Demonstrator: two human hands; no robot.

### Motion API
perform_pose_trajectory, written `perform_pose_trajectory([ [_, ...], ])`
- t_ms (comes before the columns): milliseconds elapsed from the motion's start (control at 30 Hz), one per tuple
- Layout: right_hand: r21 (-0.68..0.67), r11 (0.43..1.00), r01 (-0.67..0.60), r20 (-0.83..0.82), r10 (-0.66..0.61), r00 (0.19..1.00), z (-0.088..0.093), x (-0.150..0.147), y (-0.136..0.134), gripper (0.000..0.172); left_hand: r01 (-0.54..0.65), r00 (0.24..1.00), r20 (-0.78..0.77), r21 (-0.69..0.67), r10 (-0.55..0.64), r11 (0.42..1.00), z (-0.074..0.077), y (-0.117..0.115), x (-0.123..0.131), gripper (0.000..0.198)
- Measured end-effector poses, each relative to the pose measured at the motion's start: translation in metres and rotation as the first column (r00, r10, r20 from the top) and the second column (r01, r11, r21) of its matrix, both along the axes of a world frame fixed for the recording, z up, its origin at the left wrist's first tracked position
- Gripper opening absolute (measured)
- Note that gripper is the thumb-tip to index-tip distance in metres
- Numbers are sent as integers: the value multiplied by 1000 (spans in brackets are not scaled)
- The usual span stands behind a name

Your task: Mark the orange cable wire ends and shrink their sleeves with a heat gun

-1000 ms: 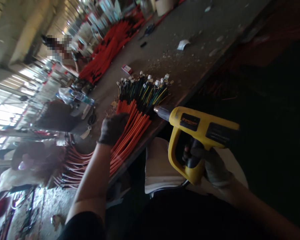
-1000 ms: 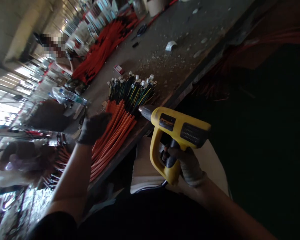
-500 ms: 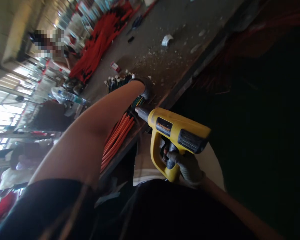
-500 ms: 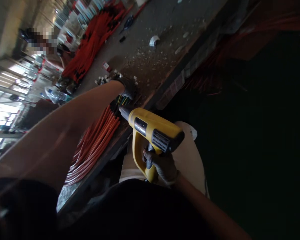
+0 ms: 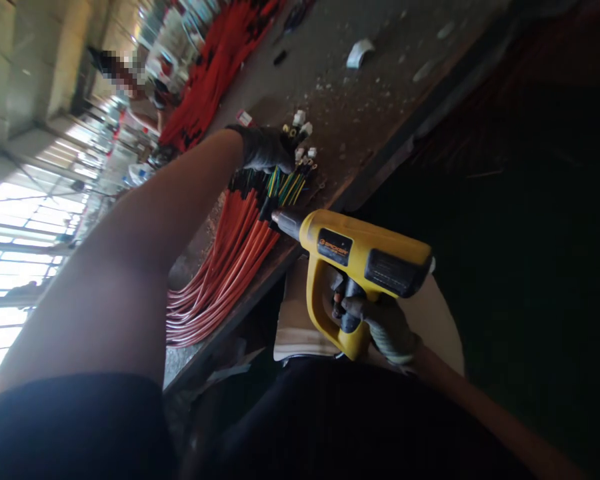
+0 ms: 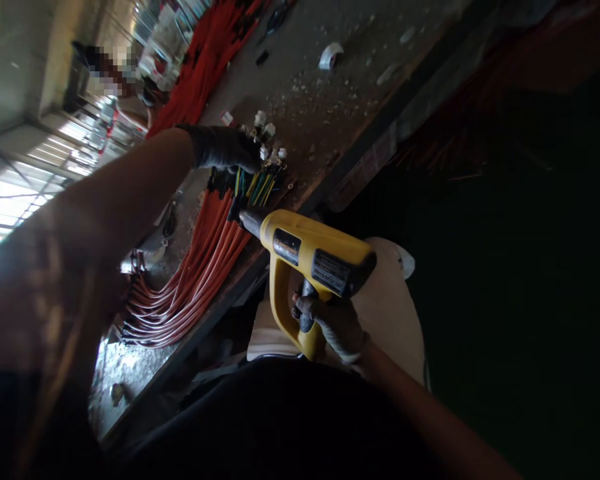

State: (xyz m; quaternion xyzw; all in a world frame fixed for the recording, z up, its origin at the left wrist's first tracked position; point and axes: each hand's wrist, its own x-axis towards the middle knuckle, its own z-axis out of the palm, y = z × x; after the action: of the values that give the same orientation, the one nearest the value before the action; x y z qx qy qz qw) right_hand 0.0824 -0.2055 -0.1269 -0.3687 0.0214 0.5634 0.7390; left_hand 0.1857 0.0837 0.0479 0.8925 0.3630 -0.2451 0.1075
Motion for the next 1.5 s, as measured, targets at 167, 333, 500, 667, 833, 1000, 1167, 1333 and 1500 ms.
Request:
perform_pose_trajectory([
  [167,58,998,12,3,-12,1000,3,-1,5,29,2,997,-80,-129,-12,992,0,-8,3,29],
  [333,41,999,14,-49,-12,999,4,1,7,27,36,998,55,-74,-32,997,-14,-20,-7,25],
  [500,80,992,94,-107,-85,991,1,6,9,24,124,989,54,177,-135,976,-18,-23,-8,24],
  [667,26,996,85,-155,-80,985,-1,9,13,25,272,962,-70,226,-263,935,-5,-18,-2,20],
  [833,40,998,43,-190,-35,981,-5,11,11,26,131,991,42,-88,-128,987,5,-6,-8,16],
  [1000,39,999,17,-204,-8,979,-9,15,9,28,214,973,-11,-342,-231,915,10,16,-13,32],
  [1167,7,1000,13,-216,-11,976,-6,18,9,29,267,948,-97,-281,-304,922,12,20,-8,20],
  [1333,11,1000,19,-239,-16,971,-7,20,10,29,211,967,-87,-250,-239,945,15,12,-4,16],
  [1500,18,999,43,-214,-38,976,-4,25,10,25,348,930,-101,-69,-354,935,14,3,-6,19],
])
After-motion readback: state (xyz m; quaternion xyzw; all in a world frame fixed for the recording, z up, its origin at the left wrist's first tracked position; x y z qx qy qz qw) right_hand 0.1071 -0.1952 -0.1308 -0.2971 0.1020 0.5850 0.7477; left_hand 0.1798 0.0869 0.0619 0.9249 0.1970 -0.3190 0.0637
